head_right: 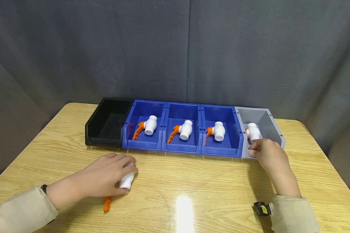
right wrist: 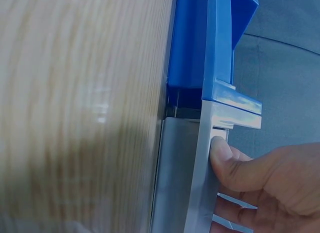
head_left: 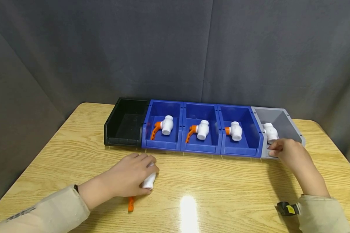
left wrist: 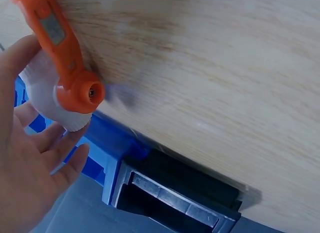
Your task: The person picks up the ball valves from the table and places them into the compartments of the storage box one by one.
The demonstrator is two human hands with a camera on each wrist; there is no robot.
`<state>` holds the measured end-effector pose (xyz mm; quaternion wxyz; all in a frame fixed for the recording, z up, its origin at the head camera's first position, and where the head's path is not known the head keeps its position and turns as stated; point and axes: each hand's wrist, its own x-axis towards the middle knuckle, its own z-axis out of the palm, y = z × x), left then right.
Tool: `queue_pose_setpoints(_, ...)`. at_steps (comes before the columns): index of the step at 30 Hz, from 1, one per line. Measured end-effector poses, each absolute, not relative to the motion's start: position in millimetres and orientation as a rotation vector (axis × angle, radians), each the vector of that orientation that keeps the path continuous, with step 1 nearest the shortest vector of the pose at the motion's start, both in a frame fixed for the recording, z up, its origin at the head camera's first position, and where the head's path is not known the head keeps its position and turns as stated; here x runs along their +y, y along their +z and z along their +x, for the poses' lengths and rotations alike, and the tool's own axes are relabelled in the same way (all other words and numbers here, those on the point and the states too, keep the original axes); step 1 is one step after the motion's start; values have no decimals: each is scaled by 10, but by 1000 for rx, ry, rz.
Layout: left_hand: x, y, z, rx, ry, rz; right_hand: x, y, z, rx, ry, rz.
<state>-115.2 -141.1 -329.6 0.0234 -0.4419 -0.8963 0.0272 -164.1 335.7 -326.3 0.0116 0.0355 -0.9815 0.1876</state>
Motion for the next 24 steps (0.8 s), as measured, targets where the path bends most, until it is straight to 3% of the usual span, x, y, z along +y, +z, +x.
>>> queue_pose_setpoints(24, -1586, -2940, -1011, -2434, 487, -1489, 3363, -3266, -1644, -3053, 580, 112)
